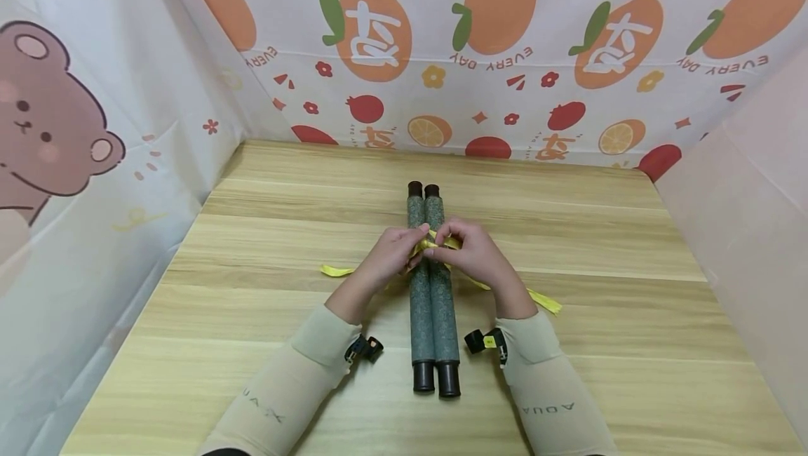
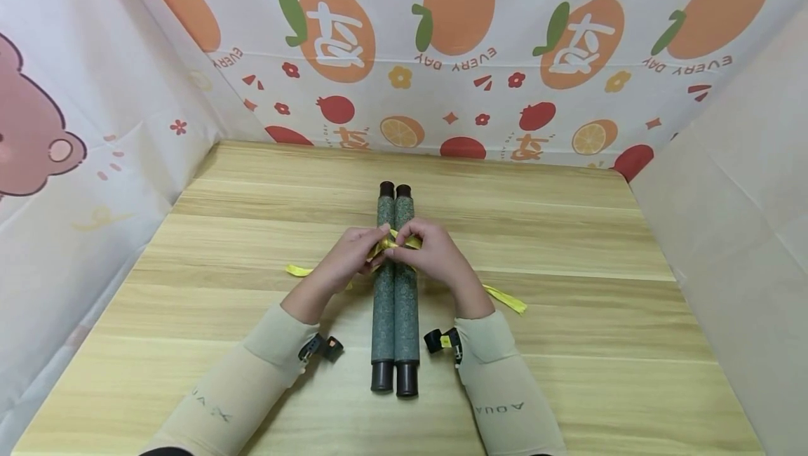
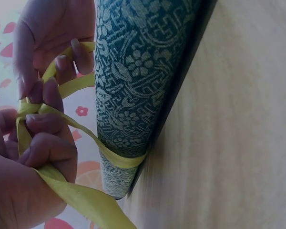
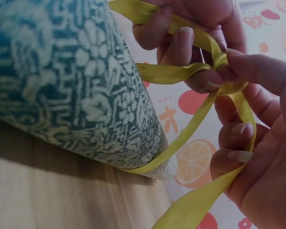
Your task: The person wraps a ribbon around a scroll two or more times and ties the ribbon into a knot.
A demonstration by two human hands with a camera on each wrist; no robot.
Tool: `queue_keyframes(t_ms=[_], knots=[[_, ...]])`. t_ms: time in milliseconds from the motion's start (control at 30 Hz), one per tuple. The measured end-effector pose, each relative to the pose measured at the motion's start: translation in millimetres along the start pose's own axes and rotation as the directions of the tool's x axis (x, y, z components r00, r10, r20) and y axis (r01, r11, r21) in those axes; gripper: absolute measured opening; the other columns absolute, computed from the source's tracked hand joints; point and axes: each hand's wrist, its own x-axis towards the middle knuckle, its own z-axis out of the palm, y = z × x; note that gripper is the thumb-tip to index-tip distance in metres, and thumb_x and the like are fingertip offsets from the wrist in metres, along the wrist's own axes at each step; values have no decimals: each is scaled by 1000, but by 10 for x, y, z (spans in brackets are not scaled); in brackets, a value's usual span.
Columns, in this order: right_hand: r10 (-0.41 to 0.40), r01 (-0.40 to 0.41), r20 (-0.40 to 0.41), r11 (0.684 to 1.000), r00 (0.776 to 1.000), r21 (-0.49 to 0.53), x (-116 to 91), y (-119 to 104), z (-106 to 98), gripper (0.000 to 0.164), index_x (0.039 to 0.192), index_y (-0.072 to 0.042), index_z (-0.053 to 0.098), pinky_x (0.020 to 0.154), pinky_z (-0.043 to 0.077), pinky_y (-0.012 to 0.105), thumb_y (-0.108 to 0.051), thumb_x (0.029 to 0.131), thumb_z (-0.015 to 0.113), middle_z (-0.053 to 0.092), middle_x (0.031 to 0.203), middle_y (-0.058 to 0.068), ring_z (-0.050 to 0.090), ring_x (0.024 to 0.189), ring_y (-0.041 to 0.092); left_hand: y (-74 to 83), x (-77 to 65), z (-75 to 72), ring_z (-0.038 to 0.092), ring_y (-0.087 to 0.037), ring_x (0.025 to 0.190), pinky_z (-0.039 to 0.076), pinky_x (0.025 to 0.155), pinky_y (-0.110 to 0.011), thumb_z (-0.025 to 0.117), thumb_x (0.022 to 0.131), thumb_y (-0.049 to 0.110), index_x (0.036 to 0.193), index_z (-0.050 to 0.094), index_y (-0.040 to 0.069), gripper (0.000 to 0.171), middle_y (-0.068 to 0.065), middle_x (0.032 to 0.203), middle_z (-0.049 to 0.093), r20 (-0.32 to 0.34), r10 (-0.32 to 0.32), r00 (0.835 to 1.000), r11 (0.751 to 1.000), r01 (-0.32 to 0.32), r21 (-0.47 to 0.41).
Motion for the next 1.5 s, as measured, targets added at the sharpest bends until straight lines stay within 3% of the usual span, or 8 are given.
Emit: queue_keyframes(t_ms=[167, 267, 433, 567, 767, 1133, 1367, 1500], knots=[[-3, 3, 2, 1000, 1000, -15, 44, 243, 33, 17, 78, -6, 60, 70, 45, 37, -16, 80, 74, 62, 92, 13, 51, 83, 21, -5, 13, 14, 36, -14, 46, 28, 41, -24, 53, 93, 42, 72, 60, 1, 46, -1, 51, 44, -54, -7, 998, 1000, 8, 22], [-15, 15, -13, 1000, 1000, -19, 56, 323, 42, 18, 77, -10, 60, 72, 48, 34, -18, 79, 75, 62, 98, 9, 53, 89, 19, -10, 26, 19, 38, -13, 46, 28, 41, -24, 59, 91, 34, 81, 61, 6, 30, 3, 51, 45, -72, 3, 997, 1000, -1, 29], [-59, 58, -59, 998, 997, -29, 63, 323, 48, 16, 76, -12, 58, 70, 53, 36, -13, 78, 74, 59, 112, 8, 54, 102, 21, -29, 52, 17, 35, -12, 39, 25, 35, -24, 63, 89, 29, 104, 57, 12, 24, 1, 48, 51, -72, 19, 997, 996, -13, 83], [-102, 99, -78, 994, 992, -38, 34, 169, 46, 13, 75, -7, 59, 68, 54, 45, -5, 79, 71, 62, 113, 15, 55, 104, 27, -31, 56, 14, 35, -10, 39, 25, 36, -23, 61, 90, 26, 103, 60, 10, 20, -10, 56, 62, -62, 43, 997, 992, -36, 119], [-84, 83, -96, 996, 992, -14, -4, 5, 41, 10, 75, -1, 60, 75, 54, 49, -3, 82, 68, 66, 101, 20, 59, 96, 24, -26, 50, 16, 38, -10, 43, 27, 39, -22, 57, 93, 22, 94, 69, 6, 20, -19, 63, 64, -47, 63, 997, 989, -56, 137], [-49, 30, -157, 992, 986, -120, 53, 337, 36, 7, 80, -15, 63, 64, 52, 36, -13, 82, 70, 64, 82, 4, 56, 74, 14, 16, 26, 9, 45, -16, 60, 37, 53, -26, 57, 93, 32, 88, 71, 2, 33, -24, 82, 67, -52, 63, 997, 992, -57, 110], [26, -37, -153, 997, 988, -66, 59, 314, 23, 9, 87, -13, 61, 53, 42, 28, -14, 83, 68, 60, 72, 6, 51, 62, 16, 4, 46, 0, 56, -17, 81, 48, 66, -31, 64, 87, 41, 92, 73, 12, 31, -7, 95, 69, -34, 56, 998, 986, -50, 157], [94, -94, -121, 996, 988, 5, 66, 299, 11, 11, 91, -6, 60, 46, 35, 26, -10, 83, 67, 60, 67, 11, 46, 53, 18, 0, 52, -2, 53, -19, 78, 45, 62, -31, 63, 89, 35, 91, 73, 11, 26, -7, 95, 69, -51, 57, 997, 985, -47, 167]])
